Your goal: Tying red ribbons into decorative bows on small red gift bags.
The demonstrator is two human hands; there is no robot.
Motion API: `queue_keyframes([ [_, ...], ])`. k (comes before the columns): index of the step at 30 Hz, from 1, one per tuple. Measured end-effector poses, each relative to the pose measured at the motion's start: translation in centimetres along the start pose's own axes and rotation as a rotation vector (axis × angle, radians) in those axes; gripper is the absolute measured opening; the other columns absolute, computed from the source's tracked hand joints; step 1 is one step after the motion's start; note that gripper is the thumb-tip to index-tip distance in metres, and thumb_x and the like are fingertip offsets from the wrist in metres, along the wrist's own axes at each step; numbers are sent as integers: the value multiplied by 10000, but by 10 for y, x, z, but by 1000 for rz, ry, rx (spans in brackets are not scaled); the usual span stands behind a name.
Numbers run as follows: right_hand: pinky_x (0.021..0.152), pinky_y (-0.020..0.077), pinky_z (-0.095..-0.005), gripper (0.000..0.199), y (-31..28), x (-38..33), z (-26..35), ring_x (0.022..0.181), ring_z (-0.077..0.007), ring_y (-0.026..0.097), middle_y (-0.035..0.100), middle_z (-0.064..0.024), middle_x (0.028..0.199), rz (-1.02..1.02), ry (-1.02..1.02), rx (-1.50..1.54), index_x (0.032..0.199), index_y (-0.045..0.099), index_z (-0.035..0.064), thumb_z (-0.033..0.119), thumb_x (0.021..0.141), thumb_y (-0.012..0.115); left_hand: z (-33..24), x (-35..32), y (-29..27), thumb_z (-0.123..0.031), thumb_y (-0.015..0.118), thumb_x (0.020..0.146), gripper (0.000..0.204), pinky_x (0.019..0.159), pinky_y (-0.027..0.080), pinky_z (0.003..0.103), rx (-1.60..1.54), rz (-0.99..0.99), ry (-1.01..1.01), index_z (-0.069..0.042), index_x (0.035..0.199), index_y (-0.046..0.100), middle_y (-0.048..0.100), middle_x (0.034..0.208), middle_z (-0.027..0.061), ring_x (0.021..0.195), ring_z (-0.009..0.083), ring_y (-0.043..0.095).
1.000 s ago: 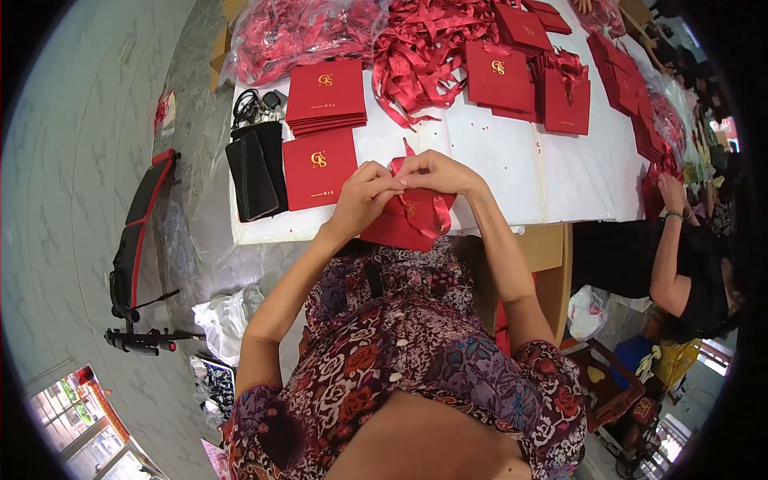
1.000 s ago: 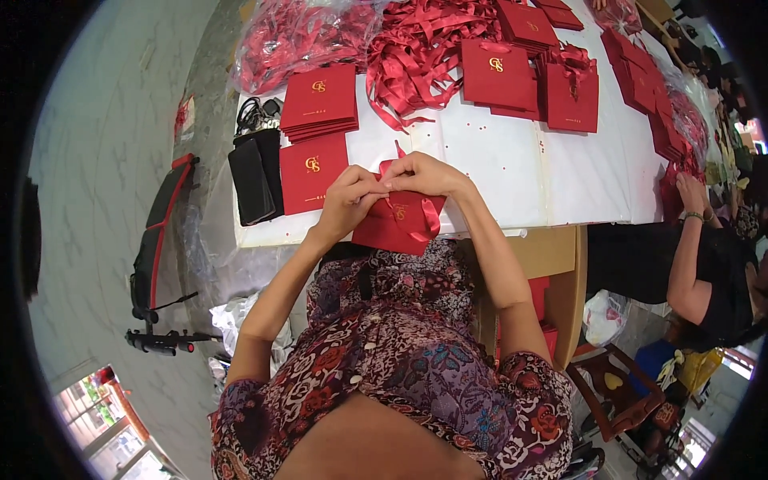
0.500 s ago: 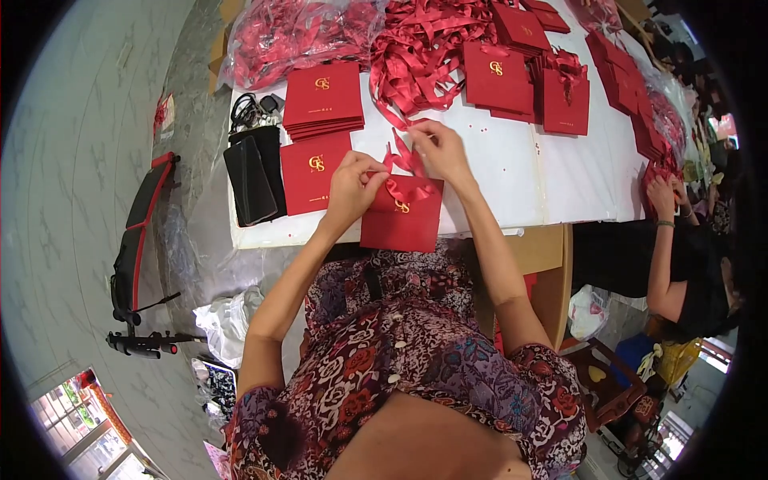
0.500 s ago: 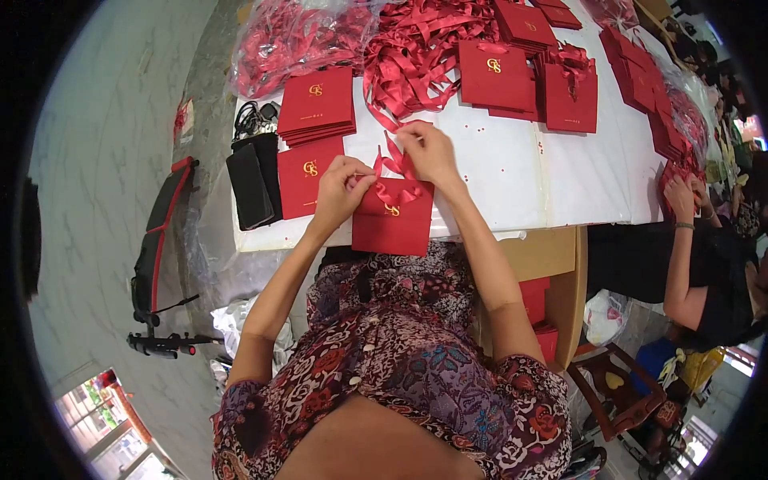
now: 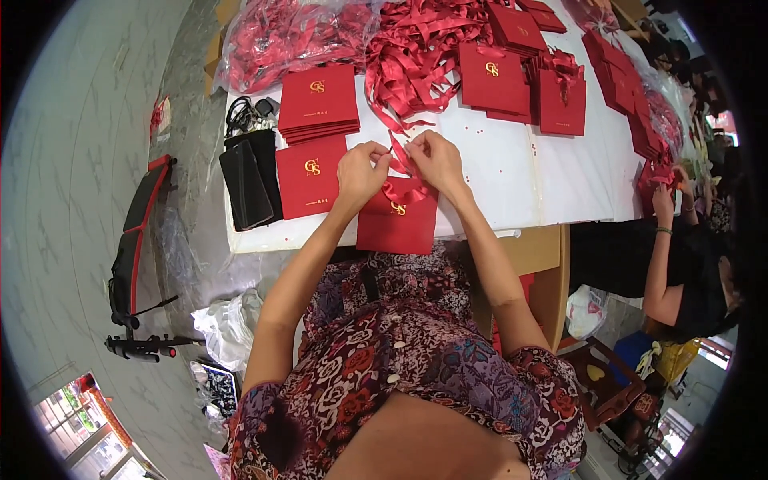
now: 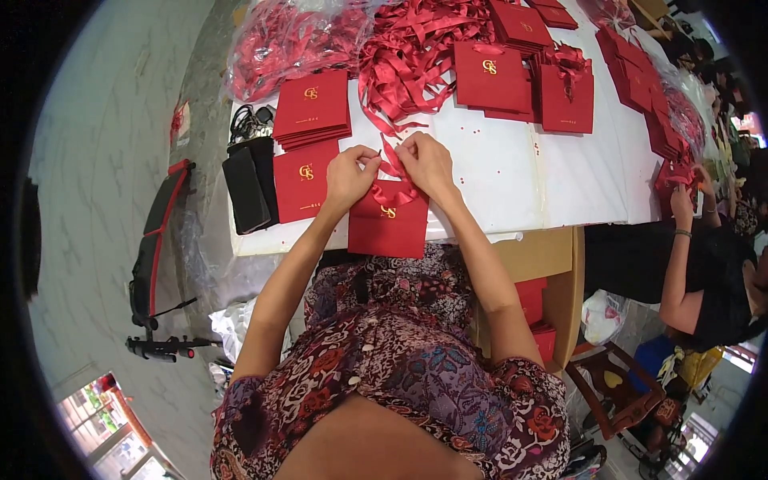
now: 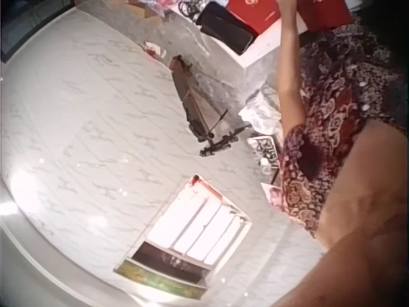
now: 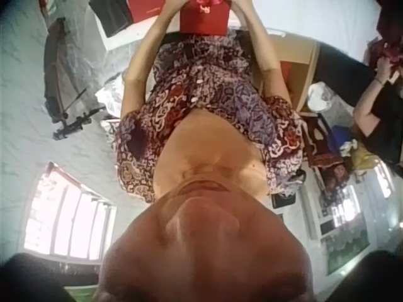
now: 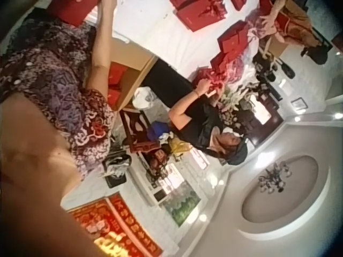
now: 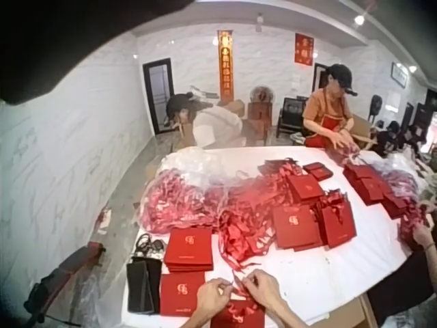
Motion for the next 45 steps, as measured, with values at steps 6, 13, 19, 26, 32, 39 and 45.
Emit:
queue_keyframes([
  [6, 659, 489, -221, 158, 20, -12, -5, 718, -64, 592, 662, -28, 791, 116, 19, 572, 959, 649, -17, 137, 928, 660, -15, -4, 1, -238, 724, 830, 211, 650, 504, 354, -226, 35, -72, -58, 937, 753, 706, 797, 109, 659, 227, 639],
  [13, 656, 493, -229, 161, 16, -16, 5, 726, -75, 598, 660, -36, 800, 100, -4, 596, 991, 636, -32, 117, 932, 649, -20, -14, -5, -197, 692, 877, 165, 721, 499, 342, -59, -184, 300, -59, 953, 738, 665, 845, 103, 785, 246, 632],
  [19, 531, 374, -177, 127, -17, -4, 2, 593, -3, 456, 546, 65, 704, -52, 163, 901, 962, 649, 40, 158, 982, 607, -14, -27, -16, -226, 693, 886, 410, 832, 521, 410, -343, -91, 148, -1, 1203, 560, 678, 963, 178, 971, 357, 654],
  [26, 530, 341, -191, 178, -20, 34, -27, 602, -7, 444, 568, 59, 711, -211, 98, 636, 959, 660, 20, 196, 969, 632, -38, -55, -10, -151, 705, 861, 429, 802, 534, 390, -363, 172, 130, 17, 1199, 500, 694, 1001, 220, 947, 332, 692],
  [32, 642, 449, -224, 267, -23, 30, -37, 719, -72, 550, 634, -25, 824, -223, 109, 569, 1085, 612, -26, 210, 963, 633, -43, -61, -12, -132, 699, 860, 374, 754, 543, 412, -354, 155, 148, 4, 1147, 501, 697, 959, 227, 891, 364, 699],
  [39, 769, 538, -279, 425, -33, -42, -32, 906, -148, 640, 636, -111, 1110, -238, 148, 920, 1321, 410, 1, 193, 991, 596, -56, -21, -24, -29, 618, 943, 374, 921, 499, 293, -898, -158, 68, 35, 1273, 452, 601, 1178, 129, 1069, 176, 599],
  [45, 687, 544, -271, 333, -34, -47, -3, 835, -112, 636, 673, -76, 1074, -206, 241, 1173, 1249, 492, 11, 170, 976, 599, -57, 4, -4, -95, 585, 984, 369, 891, 495, 271, -1029, -20, 36, 26, 1296, 428, 601, 1178, 125, 1053, 145, 586],
])
Point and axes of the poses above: each hand's wrist, its own x-axis towards the middle knuckle, its own y-axis out of the palm, z = x × y, the point moved 3 cm from there along x, towards the middle knuckle
